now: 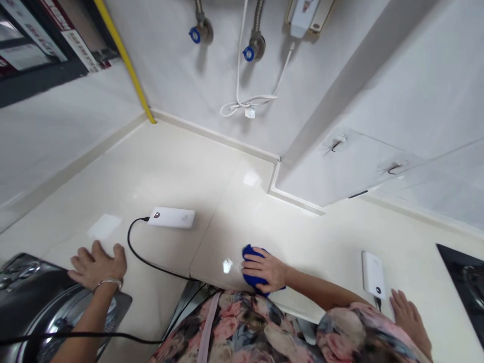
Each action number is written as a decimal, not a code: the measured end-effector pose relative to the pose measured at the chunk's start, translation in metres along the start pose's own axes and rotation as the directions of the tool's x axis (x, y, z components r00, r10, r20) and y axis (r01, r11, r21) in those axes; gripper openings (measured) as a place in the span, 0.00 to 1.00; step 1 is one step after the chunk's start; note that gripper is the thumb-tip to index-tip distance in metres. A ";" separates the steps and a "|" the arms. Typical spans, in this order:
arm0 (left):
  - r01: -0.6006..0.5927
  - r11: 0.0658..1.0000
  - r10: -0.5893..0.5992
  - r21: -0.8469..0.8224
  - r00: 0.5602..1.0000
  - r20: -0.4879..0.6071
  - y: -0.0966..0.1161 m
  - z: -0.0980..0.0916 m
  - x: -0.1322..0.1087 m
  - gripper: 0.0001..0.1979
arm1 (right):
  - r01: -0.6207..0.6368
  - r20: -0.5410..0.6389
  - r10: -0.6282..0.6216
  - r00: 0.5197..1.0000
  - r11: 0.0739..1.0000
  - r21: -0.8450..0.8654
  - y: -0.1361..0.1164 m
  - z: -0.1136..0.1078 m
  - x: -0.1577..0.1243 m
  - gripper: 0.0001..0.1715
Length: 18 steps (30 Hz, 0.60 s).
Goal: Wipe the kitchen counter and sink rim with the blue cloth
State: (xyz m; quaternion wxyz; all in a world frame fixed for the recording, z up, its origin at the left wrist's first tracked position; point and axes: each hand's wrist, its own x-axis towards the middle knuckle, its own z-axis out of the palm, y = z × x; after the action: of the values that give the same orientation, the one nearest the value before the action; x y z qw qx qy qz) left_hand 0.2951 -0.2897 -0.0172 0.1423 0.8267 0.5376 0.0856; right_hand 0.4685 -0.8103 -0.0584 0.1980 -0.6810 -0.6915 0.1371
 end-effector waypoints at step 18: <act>0.004 1.000 -0.003 0.029 0.999 -0.051 -0.003 0.012 -0.001 0.40 | -0.321 -0.168 0.299 0.939 0.939 -0.123 0.130 -0.051 0.232 0.36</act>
State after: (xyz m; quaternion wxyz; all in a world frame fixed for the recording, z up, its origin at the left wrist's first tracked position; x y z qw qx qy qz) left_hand 0.2958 -0.2916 -0.0292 0.1169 0.8253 0.5437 0.0984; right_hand 0.6087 -0.5787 -0.0525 0.1729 -0.8028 -0.5670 0.0642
